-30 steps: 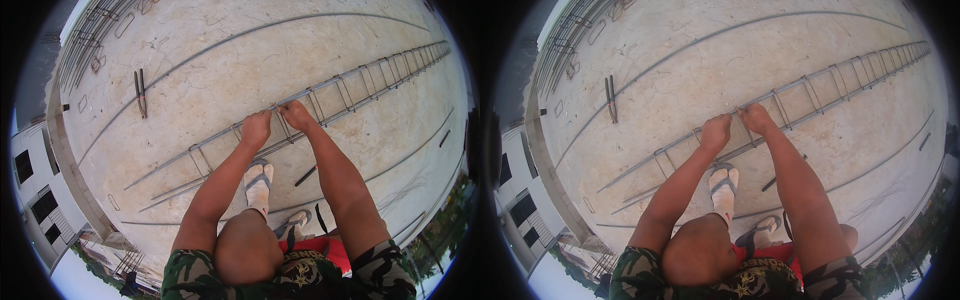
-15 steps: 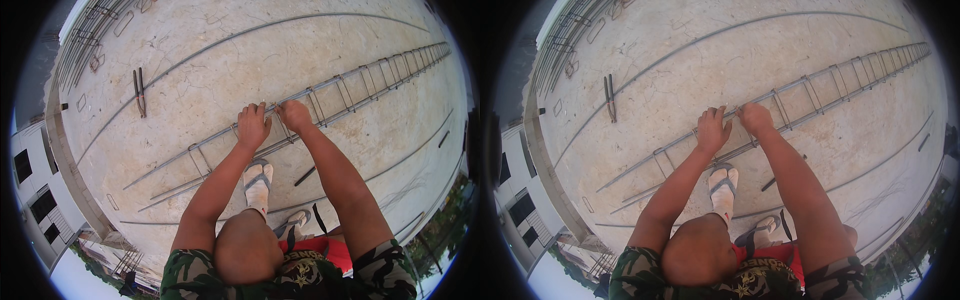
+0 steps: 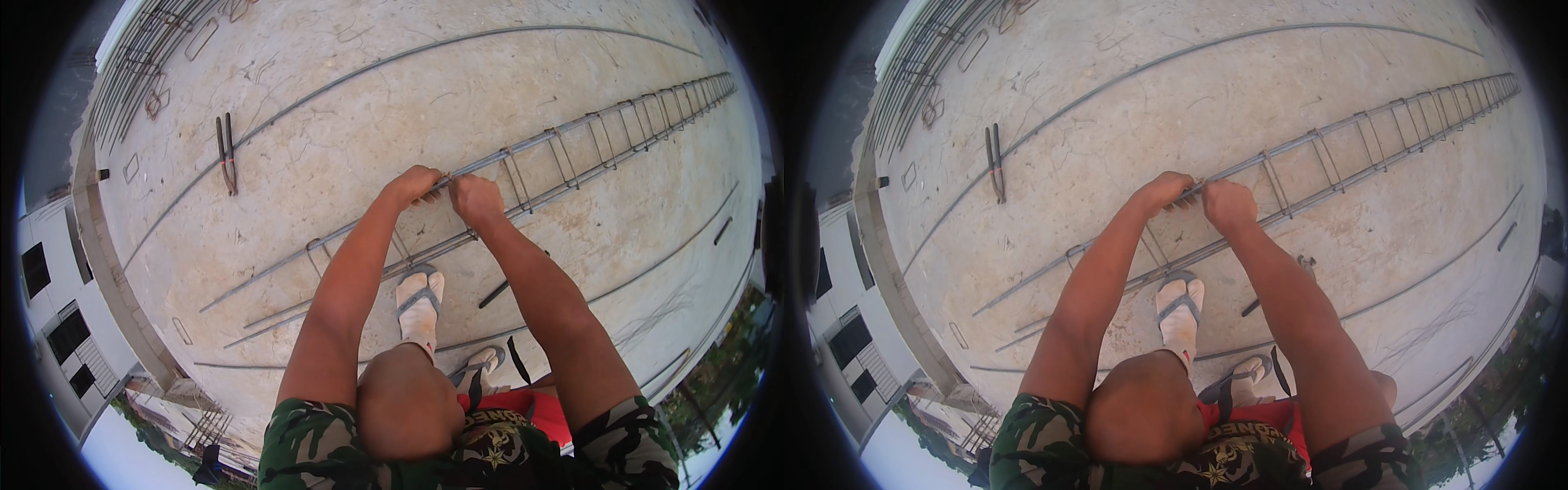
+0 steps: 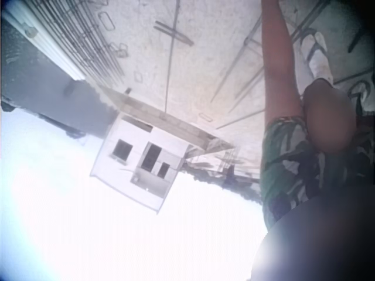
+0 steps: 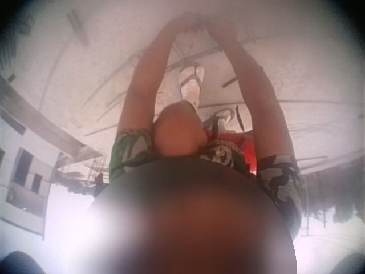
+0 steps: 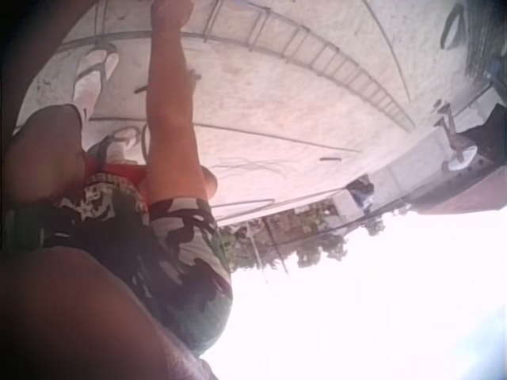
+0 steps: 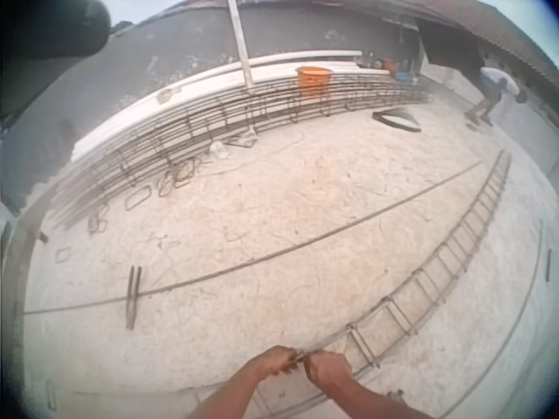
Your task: The person uses pliers to twist wire ties around intersections of a rebar ladder laid on a concrete rooftop. They repeatedly pick up wire ties, wrap them around the rebar, and twist them tight with pliers to secure the structure.
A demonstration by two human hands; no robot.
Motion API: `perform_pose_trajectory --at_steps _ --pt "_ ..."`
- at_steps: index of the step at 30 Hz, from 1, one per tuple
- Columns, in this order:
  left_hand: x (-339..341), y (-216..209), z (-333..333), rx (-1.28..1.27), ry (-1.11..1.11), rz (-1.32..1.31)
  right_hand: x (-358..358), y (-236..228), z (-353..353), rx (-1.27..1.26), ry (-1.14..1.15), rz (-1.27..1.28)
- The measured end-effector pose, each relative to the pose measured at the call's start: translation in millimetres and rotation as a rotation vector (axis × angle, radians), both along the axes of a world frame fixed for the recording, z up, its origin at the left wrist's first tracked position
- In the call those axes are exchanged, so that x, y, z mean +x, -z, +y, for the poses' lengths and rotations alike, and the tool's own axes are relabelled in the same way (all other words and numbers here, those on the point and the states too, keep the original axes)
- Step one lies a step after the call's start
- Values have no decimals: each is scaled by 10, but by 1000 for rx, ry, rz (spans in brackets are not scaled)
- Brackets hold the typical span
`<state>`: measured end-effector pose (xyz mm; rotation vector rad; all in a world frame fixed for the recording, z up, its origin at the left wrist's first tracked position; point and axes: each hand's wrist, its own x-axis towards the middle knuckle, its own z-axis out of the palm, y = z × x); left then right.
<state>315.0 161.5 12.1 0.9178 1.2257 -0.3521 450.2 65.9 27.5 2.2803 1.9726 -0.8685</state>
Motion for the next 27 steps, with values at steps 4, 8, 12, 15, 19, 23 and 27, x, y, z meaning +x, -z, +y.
perform_pose_trajectory --at_steps 4,8,12,15,19,23,27 --pt "-28 158 -58 214 -154 -109 -33 -20 -3 17 -12 -32" --pt "22 265 -93 378 -239 -147 -64 -55 3 24 -33 -58" --pt "49 199 -100 490 -252 -206 -74 -44 -3 37 -55 -75" --pt "76 9 -193 649 -179 -260 -38 6 -42 70 -51 -91" --pt "34 -110 -329 759 -128 -249 -37 -19 -28 56 -73 -88" --pt "13 -40 -382 785 -191 -233 41 -217 197 -222 -164 -105" --pt "53 76 -430 835 -205 -92 200 -308 299 -63 -323 -187"
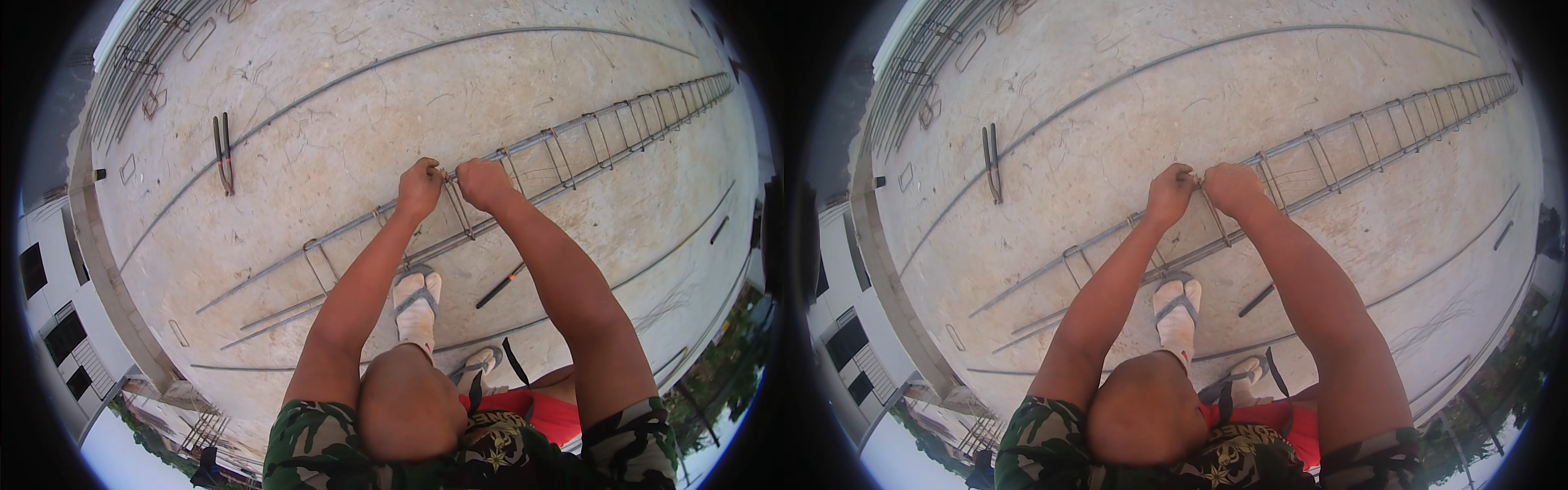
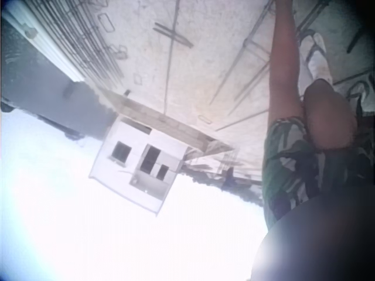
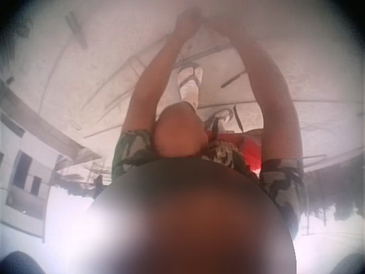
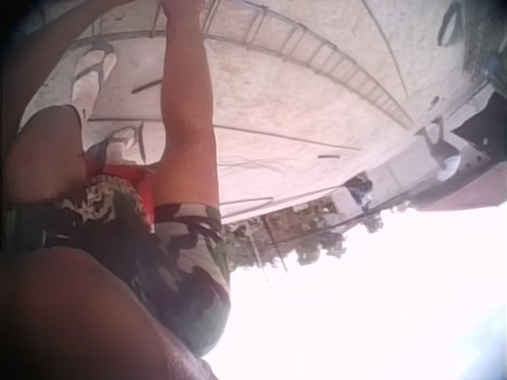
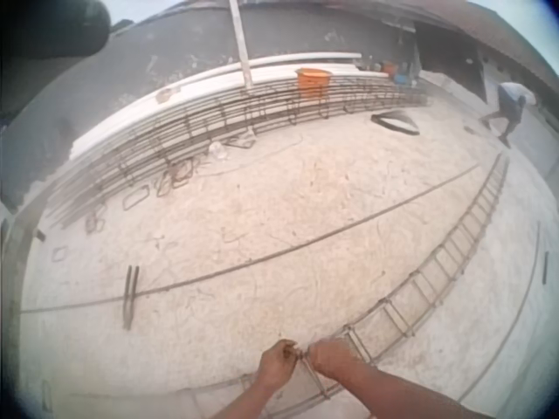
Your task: The person uses pliers to twist wire ties around intersections of a rebar ladder laid on a concrete rooftop. They repeatedly pick up wire ties, wrap them around the rebar, and twist them tight with pliers to secure the structure.
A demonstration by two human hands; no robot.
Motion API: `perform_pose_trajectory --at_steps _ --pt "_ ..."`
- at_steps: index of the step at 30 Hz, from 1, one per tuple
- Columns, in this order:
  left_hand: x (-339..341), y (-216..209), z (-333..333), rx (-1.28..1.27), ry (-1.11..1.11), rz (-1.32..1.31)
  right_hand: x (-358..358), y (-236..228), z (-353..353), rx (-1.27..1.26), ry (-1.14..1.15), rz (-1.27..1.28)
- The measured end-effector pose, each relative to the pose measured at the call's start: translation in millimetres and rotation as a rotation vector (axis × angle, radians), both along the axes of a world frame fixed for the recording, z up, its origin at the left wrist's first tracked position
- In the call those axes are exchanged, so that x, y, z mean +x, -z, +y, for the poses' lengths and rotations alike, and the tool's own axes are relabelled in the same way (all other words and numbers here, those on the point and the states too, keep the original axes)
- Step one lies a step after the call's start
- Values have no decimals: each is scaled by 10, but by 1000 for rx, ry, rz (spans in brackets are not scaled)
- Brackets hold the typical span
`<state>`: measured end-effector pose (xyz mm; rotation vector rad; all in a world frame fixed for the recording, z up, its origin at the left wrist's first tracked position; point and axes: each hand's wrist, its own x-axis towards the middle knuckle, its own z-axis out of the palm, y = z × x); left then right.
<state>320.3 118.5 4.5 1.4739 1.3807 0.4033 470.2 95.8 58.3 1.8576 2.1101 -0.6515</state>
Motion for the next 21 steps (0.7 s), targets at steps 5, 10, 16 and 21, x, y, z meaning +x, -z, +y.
perform_pose_trajectory --at_steps 5,10,16,21 --pt "16 -134 -9 -75 58 25 193 -209 251 86 -215 -93" --pt "-56 -11 -129 1 22 -124 126 -491 407 -13 -220 -44" --pt "-160 31 -82 -38 127 -109 -165 -328 326 -145 -253 142" --pt "-164 -22 -30 -202 77 -222 -121 -213 548 -102 -77 263"
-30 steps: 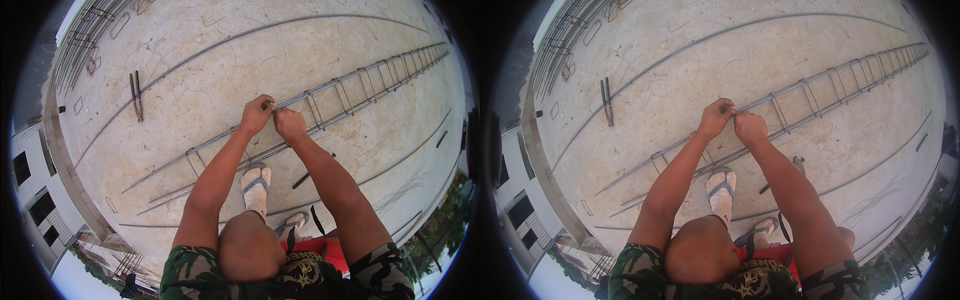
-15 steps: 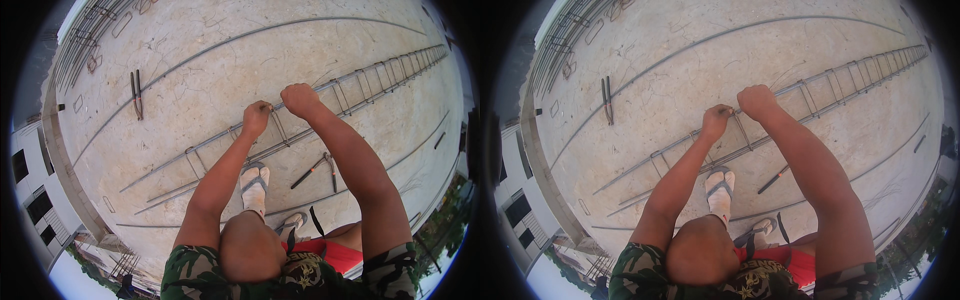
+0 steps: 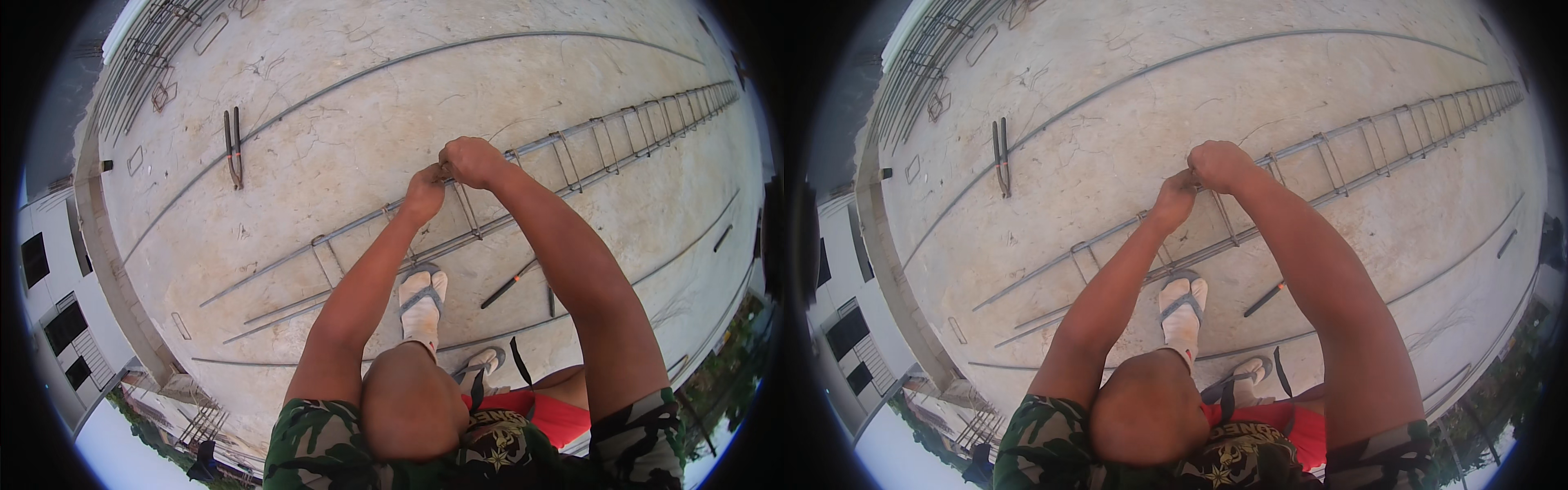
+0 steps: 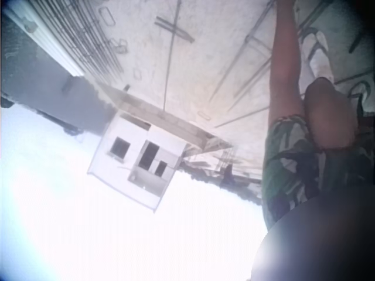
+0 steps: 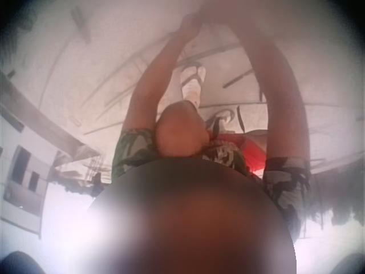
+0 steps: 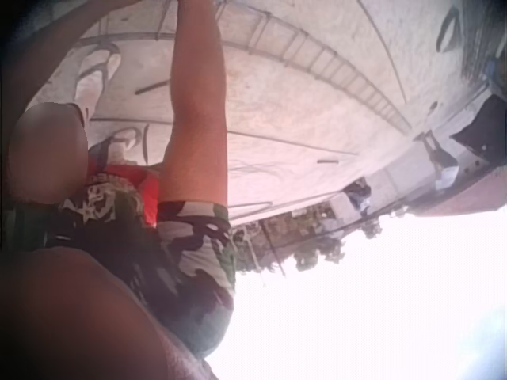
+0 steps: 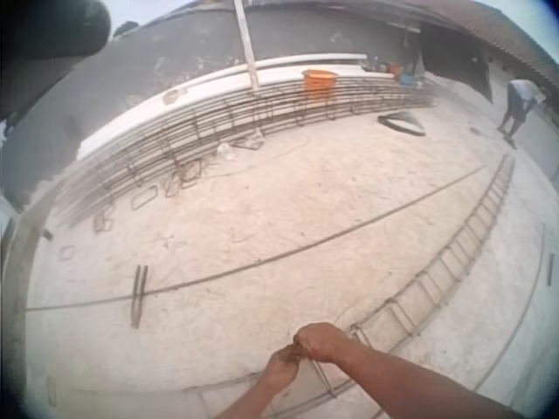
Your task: The person uses pliers to twist wire ties around intersections of a rebar ladder laid on a concrete rooftop. They repeatedly pick up wire ties, wrap them around the rebar, and twist them tight with pliers to secure the structure.
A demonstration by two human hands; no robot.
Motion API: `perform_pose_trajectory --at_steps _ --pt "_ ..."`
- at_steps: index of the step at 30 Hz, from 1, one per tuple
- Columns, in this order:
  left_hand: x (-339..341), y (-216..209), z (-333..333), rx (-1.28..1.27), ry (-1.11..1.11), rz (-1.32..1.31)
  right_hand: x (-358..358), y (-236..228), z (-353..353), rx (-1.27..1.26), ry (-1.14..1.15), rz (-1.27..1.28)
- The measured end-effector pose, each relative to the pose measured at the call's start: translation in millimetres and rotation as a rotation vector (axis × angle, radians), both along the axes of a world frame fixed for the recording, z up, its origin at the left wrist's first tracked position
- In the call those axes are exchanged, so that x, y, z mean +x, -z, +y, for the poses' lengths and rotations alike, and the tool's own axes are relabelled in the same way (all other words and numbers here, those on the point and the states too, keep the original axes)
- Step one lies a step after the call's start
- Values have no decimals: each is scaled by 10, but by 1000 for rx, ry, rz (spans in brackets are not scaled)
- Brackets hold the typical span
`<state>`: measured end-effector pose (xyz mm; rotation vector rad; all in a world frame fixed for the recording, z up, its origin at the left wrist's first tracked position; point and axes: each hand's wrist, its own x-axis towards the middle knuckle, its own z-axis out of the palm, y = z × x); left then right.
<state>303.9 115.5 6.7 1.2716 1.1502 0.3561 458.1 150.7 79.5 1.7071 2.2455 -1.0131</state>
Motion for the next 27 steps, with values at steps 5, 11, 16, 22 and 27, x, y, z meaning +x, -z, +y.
perform_pose_trajectory --at_steps 5,11,16,22,27 --pt "51 -97 13 -118 -108 -38 46 288 -8 93 202 -55" --pt "-14 -111 4 -24 -49 32 130 84 -64 -44 -163 -434" --pt "-35 -99 9 38 29 98 -42 -77 -120 -168 -44 -172" --pt "-32 -152 -81 195 56 143 -242 -382 -576 781 -59 -5" --pt "100 -119 -136 250 -17 173 126 -297 -1844 19 493 195"
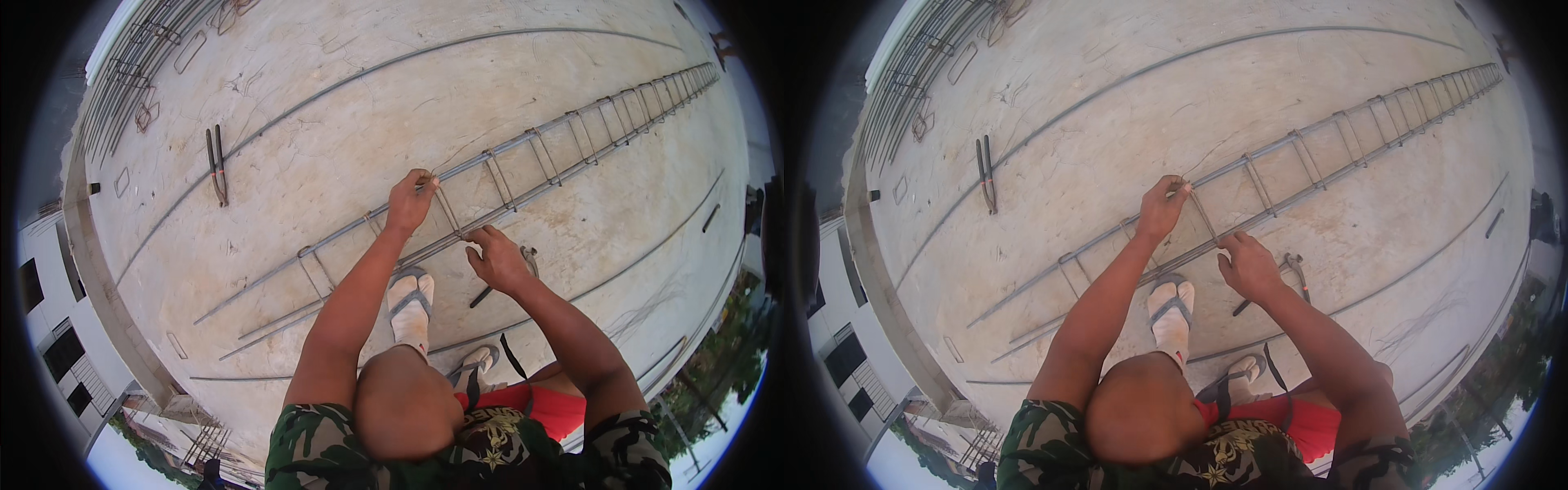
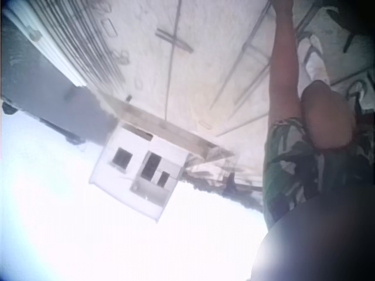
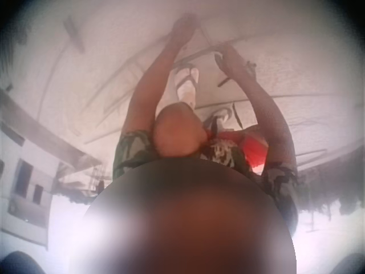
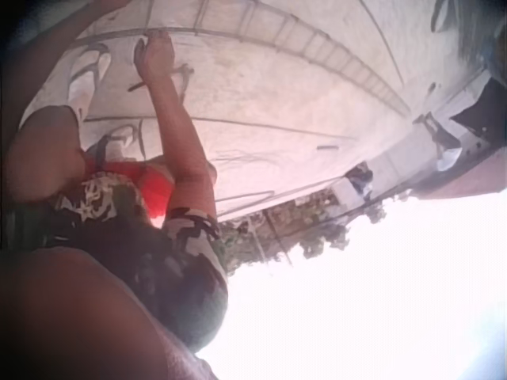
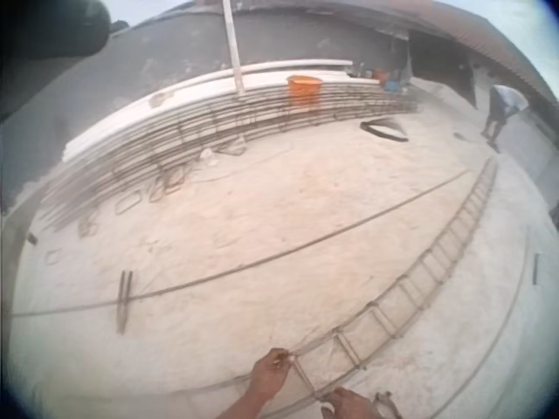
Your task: The person uses pliers to twist wire ties around intersections of a rebar ladder laid on a concrete rooftop. They repeatedly pick up wire ties, wrap them around the rebar, and twist them tight with pliers to secure the structure.
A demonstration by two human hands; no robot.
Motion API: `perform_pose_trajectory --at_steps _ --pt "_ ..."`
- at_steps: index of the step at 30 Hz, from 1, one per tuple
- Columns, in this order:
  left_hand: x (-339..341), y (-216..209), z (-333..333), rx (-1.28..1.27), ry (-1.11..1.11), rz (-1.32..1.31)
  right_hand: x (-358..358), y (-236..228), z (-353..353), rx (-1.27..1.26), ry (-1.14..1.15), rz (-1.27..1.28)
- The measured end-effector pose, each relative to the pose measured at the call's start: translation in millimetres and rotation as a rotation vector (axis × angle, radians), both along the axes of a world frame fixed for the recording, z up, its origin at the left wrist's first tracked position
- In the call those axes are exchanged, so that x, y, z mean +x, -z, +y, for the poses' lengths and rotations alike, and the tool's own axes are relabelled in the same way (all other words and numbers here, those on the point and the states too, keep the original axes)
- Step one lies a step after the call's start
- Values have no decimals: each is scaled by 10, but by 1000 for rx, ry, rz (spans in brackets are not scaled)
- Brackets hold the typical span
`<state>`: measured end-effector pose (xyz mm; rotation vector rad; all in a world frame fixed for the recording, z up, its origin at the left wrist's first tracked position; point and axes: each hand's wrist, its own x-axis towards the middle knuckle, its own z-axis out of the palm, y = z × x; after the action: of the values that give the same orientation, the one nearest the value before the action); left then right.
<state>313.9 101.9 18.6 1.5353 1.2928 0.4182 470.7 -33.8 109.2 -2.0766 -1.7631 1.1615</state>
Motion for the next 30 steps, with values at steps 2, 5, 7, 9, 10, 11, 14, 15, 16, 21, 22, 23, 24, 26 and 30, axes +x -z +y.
perform_pose_trajectory --at_steps 2,5,7,9,10,11,14,15,16,21,22,23,24,26,30 --pt "69 -12 16 -56 -85 -13 501 473 -660 -163 136 -283" --pt "27 49 100 -157 -142 -28 942 774 -1337 -400 298 -565" --pt "3 124 179 -205 -152 -66 1098 1021 -1695 -508 360 -460" --pt "-38 281 204 -239 -168 -115 1166 1248 -1865 -535 385 -428" --pt "-22 237 223 -253 -164 -93 1174 1305 -1905 -517 384 -451" --pt "-8 189 230 -266 -159 -73 1189 1348 -1954 -498 383 -475" --pt "-76 198 218 -277 -194 -118 1213 1311 -1897 -449 401 -392" --pt "-122 245 191 -279 -214 -152 1193 1218 -1852 -395 461 -284" --pt "-127 207 125 -142 -243 -119 1174 1046 -1777 -343 521 -180" --pt "-132 -421 -602 -81 -26 -61 1028 4 -1352 -371 505 40" --pt "-104 -543 -744 -258 88 -91 948 -200 -1244 -391 507 68" --pt "-69 -573 -881 -365 232 -132 854 -376 -1112 -405 501 97" --pt "-25 -534 -1052 -318 311 -171 760 -533 -978 -432 554 151" --pt "117 -554 -1206 -320 415 -249 565 -700 -728 -490 665 258" --pt "343 -725 -1065 -609 251 -408 70 -599 -416 -130 529 134"
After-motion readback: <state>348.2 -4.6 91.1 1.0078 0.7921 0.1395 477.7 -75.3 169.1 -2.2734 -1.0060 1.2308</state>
